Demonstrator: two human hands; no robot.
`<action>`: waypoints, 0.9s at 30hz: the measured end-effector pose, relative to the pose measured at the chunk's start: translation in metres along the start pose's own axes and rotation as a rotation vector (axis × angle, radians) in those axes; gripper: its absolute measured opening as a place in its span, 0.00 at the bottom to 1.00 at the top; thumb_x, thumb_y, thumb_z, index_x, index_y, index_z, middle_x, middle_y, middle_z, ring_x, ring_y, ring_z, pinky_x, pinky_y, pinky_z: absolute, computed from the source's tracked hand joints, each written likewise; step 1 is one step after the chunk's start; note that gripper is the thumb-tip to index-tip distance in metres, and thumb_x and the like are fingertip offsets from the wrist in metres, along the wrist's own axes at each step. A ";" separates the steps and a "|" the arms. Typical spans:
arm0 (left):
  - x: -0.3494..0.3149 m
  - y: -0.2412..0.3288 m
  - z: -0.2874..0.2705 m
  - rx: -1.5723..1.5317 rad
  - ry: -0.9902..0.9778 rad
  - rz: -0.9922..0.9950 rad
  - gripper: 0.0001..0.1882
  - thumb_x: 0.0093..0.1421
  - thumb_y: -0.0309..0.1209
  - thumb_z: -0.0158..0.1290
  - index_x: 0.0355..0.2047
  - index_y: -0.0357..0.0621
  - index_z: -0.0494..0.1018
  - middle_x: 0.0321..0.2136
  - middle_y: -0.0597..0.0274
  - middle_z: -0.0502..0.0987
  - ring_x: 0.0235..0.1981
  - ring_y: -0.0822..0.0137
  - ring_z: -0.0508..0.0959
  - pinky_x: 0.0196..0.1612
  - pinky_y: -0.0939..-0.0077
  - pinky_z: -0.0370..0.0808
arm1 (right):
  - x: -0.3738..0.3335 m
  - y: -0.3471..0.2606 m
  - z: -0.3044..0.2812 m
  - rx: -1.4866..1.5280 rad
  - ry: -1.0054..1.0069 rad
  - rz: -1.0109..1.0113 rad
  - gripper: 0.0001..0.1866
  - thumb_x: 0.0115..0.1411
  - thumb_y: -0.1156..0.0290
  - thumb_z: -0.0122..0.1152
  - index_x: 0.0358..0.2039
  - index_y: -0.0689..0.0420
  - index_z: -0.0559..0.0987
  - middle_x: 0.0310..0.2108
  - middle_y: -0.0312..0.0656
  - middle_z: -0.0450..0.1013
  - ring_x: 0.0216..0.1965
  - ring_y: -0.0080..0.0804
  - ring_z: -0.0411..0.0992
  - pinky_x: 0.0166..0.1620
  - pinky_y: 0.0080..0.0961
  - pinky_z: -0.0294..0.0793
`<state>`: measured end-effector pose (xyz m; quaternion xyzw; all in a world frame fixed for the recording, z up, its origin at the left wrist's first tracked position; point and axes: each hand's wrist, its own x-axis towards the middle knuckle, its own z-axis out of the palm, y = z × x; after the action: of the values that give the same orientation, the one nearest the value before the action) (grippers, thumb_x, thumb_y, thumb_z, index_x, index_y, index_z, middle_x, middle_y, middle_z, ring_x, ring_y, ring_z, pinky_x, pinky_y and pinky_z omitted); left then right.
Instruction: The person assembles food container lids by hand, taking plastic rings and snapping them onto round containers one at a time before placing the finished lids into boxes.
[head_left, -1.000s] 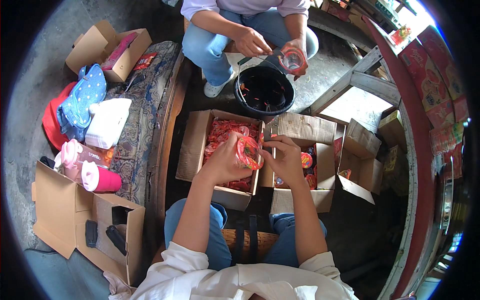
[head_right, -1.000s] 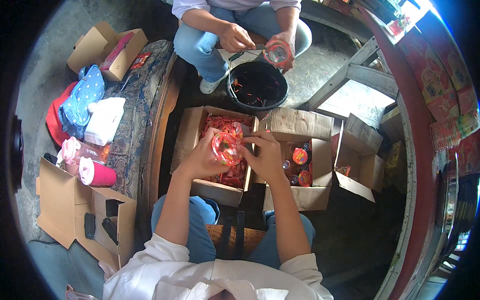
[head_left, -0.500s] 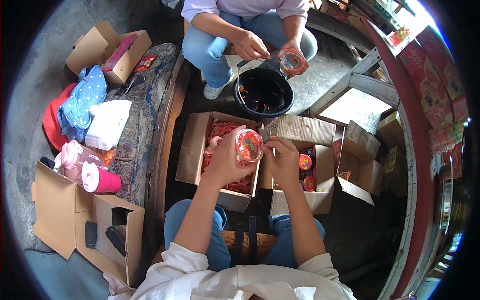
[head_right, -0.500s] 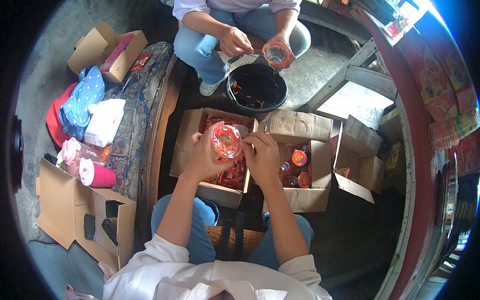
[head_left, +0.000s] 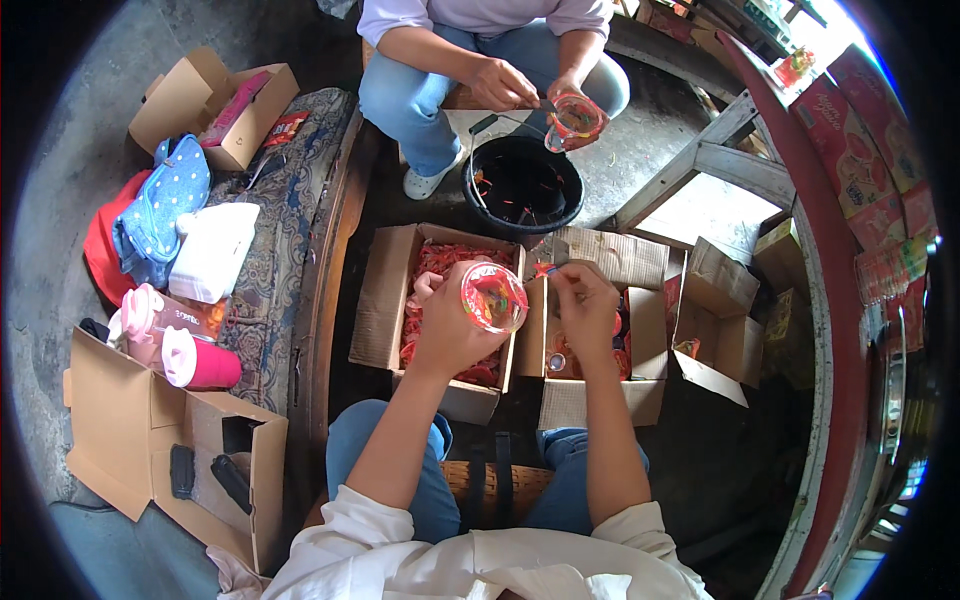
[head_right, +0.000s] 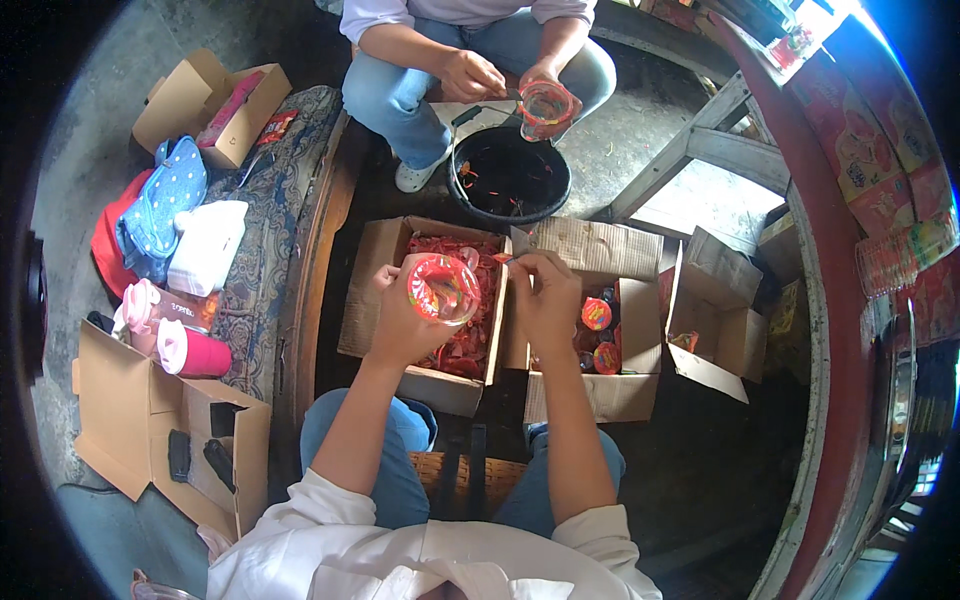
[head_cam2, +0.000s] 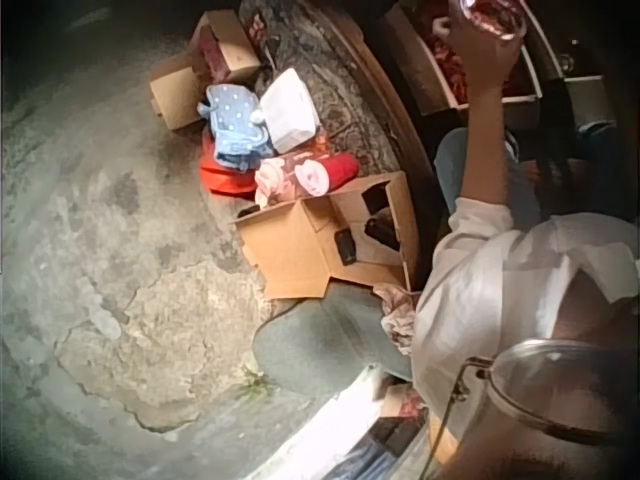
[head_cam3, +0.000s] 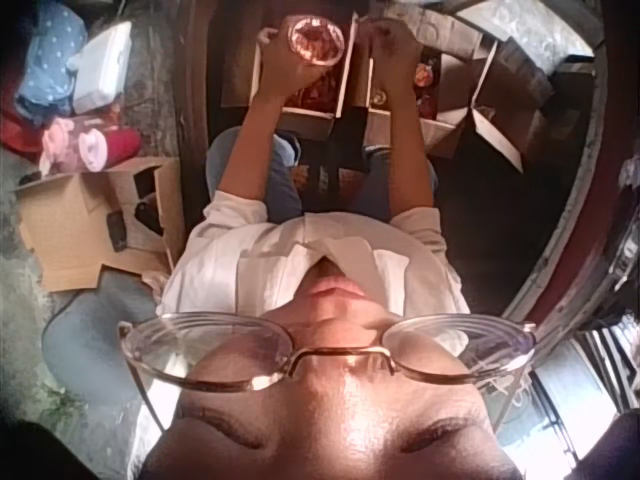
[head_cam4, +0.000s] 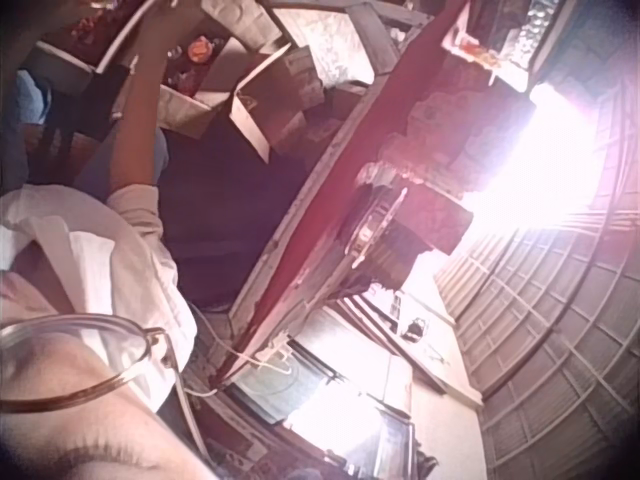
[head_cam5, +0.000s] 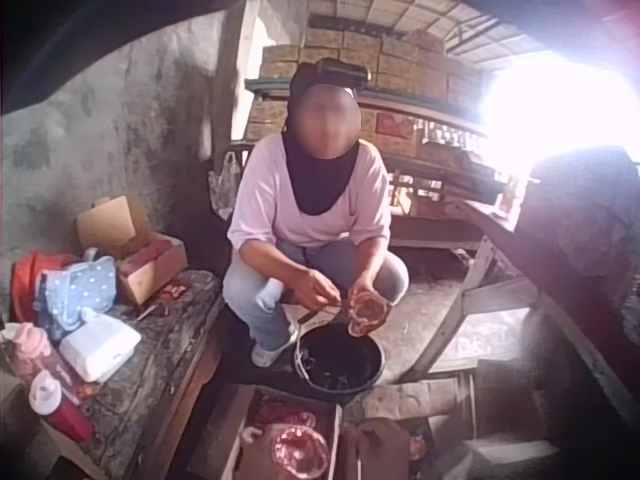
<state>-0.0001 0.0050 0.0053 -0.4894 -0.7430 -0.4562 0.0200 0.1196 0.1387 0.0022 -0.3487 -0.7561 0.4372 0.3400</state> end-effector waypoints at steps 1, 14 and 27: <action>0.001 0.001 -0.003 -0.002 -0.007 -0.024 0.32 0.39 0.42 0.64 0.43 0.46 0.66 0.33 0.63 0.75 0.36 0.63 0.73 0.45 0.64 0.54 | 0.001 -0.003 -0.004 -0.021 -0.010 -0.120 0.05 0.49 0.71 0.61 0.25 0.58 0.78 0.28 0.41 0.74 0.33 0.38 0.71 0.41 0.34 0.63; 0.005 -0.013 -0.016 0.085 0.254 -0.005 0.30 0.42 0.39 0.62 0.45 0.45 0.65 0.36 0.66 0.74 0.37 0.71 0.71 0.45 0.66 0.53 | -0.015 -0.017 0.017 -0.448 -0.091 -0.395 0.07 0.46 0.67 0.64 0.25 0.54 0.80 0.29 0.34 0.74 0.36 0.35 0.69 0.44 0.34 0.61; 0.005 0.004 -0.009 0.178 0.116 0.090 0.28 0.43 0.35 0.61 0.45 0.47 0.65 0.35 0.67 0.75 0.37 0.67 0.74 0.43 0.63 0.53 | -0.015 -0.035 0.016 -0.298 0.006 -0.467 0.10 0.41 0.66 0.69 0.24 0.55 0.79 0.27 0.36 0.73 0.33 0.33 0.70 0.43 0.31 0.61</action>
<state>-0.0037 0.0024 0.0151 -0.4915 -0.7554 -0.4144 0.1268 0.1067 0.1066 0.0244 -0.2126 -0.8709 0.2297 0.3789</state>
